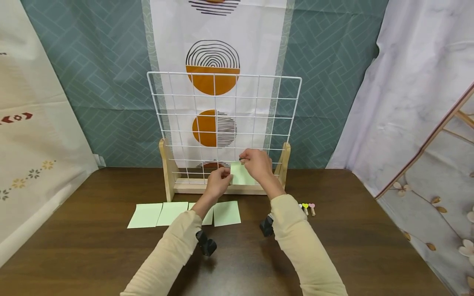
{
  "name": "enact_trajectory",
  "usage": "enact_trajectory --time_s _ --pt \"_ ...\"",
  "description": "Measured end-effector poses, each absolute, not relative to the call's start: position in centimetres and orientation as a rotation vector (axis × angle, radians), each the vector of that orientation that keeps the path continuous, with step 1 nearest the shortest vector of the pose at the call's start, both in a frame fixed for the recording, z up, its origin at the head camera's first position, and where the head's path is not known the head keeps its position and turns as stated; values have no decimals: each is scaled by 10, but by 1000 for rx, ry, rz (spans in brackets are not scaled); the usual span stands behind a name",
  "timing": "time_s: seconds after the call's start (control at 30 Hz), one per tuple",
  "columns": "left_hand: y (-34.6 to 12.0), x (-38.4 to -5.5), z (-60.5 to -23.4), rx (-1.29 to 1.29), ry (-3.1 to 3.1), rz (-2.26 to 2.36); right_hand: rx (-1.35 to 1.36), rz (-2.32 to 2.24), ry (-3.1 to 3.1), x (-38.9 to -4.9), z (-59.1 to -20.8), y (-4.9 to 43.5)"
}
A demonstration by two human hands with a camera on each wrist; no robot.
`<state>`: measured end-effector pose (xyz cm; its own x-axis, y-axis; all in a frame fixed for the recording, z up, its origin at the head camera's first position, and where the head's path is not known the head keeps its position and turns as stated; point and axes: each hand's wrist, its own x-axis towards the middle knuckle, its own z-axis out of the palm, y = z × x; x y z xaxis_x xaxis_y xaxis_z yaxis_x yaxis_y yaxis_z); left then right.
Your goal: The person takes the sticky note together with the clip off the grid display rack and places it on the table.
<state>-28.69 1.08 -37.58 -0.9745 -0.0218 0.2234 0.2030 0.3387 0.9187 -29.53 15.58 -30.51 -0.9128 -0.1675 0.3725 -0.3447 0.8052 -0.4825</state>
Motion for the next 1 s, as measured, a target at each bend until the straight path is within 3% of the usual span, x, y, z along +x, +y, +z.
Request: enact_trajectory --time_s 1.0 --pt "2 -277 -385 -224 -2366 -1888 411 1242 -2537 -295 -302 168"
